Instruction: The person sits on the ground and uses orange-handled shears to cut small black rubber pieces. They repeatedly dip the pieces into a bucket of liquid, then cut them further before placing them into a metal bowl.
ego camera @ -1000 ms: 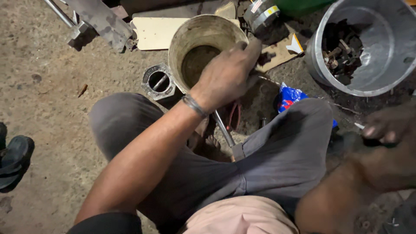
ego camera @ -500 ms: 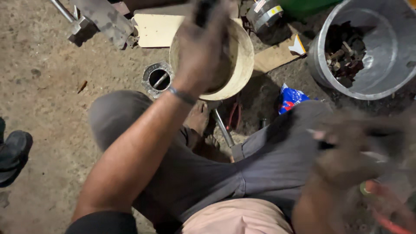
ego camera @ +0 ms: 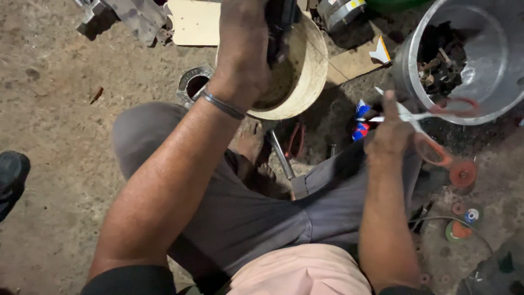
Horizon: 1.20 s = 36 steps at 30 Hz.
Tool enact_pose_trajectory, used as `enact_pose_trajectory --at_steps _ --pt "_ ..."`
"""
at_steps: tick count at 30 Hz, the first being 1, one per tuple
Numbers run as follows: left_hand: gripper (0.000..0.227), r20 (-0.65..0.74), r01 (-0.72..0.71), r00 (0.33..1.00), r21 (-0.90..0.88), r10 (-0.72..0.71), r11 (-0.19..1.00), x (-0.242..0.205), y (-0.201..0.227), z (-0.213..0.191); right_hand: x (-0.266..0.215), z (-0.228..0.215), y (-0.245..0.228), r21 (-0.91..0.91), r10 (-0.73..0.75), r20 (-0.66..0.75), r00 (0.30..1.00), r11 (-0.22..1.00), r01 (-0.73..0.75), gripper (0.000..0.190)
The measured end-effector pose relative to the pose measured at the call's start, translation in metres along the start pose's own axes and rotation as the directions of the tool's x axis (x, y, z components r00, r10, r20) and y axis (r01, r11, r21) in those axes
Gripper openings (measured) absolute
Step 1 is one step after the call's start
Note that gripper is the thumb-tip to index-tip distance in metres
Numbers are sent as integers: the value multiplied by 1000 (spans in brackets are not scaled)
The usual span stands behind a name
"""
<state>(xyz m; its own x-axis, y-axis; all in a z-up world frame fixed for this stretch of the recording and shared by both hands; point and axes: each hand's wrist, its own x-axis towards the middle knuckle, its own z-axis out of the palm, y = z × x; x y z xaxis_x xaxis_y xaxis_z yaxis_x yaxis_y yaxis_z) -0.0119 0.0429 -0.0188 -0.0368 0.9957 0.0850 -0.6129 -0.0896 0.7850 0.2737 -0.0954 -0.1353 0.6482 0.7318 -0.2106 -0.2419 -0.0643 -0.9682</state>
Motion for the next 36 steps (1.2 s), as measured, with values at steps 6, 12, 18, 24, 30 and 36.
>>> enact_pose_trajectory --at_steps 6,12,18,24,30,36 --pt "22 158 -110 986 345 58 932 -11 10 3 15 -12 38 -327 -19 269 963 939 110 23" --pt "28 -31 133 989 579 -141 804 -14 20 21 3 -4 59 -504 -5 475 880 818 277 25" --pt "32 122 110 983 192 -135 975 -22 23 34 8 1 24 -395 -176 534 827 813 428 29" --pt "25 127 172 968 301 -218 938 -25 -4 30 25 -3 50 -408 -381 790 481 259 875 36" --pt "23 78 40 995 231 -59 972 -12 -12 21 -21 17 35 -298 -427 406 808 774 558 23" --pt "27 39 417 870 474 -492 775 -38 -65 20 7 43 -78 463 -335 -22 942 832 307 20"
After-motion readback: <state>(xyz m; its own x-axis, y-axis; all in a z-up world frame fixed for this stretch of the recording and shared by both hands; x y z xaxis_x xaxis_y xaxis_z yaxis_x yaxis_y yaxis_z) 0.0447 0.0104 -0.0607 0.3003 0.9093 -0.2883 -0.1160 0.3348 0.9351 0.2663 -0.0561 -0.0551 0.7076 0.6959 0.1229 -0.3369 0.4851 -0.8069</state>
